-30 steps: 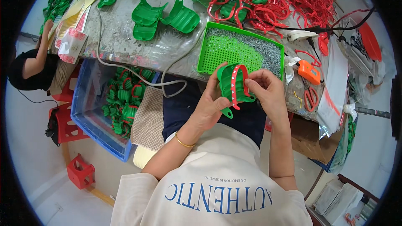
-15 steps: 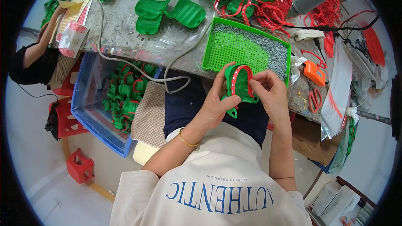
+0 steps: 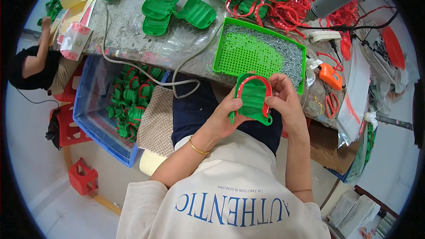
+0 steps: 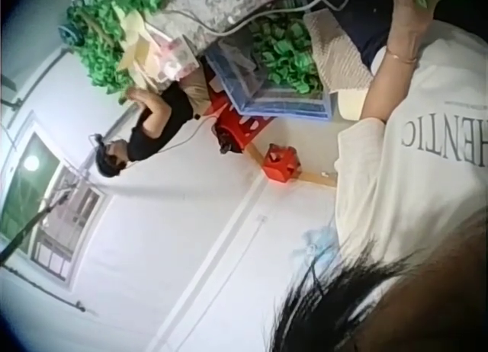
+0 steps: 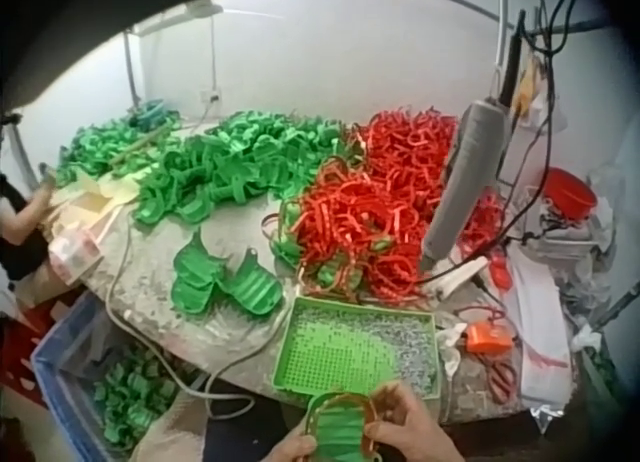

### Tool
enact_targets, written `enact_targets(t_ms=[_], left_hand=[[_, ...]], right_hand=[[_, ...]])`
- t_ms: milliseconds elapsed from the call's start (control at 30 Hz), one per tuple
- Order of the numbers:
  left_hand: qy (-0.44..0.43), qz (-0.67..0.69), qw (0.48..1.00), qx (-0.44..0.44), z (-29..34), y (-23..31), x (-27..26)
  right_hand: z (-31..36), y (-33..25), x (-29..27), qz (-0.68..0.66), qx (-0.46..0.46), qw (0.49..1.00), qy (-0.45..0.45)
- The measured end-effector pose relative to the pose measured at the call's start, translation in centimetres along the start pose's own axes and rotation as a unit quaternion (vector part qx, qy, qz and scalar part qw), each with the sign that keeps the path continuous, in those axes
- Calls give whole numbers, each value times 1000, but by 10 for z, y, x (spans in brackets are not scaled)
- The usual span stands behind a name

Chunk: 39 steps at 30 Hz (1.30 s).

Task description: The recorder is assembling red plastic components into green plastic holders and using a hand-held pneumatic tool to secure them at a factory workbench.

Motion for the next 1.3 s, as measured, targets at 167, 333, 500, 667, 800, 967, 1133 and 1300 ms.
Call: enact_targets(t_ms=[167,333,500,667,800,967,1133,1300], left_hand=[[21,4,1000,-19,3,-1,-6],[36,-30,999,-10,4,0,-7],[56,-33,998,-1,7,0,-12],[87,-90,991,46,6,3,-15],[109,-96,988,49,8,-1,-25],[114,-84,989,48,11,2,-22],[72,0,997,12,13,-3,-21],[49,11,999,-9,14,-5,-20]], right_hand=[[-1,1,4,19,-9,1000,6],[5,0,4,40,-2,999,1],[8,1,4,45,-65,997,23],[11,-2,3,79,-108,989,62],[12,1,2,75,-58,994,48],[12,-3,5,57,-50,997,19],[14,-10,8,14,-32,999,-10],[14,-8,9,-10,-33,999,-27]])
Point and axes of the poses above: each hand's wrist, its own z-axis away from the middle knuckle, its own x-axis out of the palm, y = z × x, the point moved 7 cm from there along -z, towards the middle knuckle, and after that the axes turned 10 degrees about x, right-handed, at the moved point
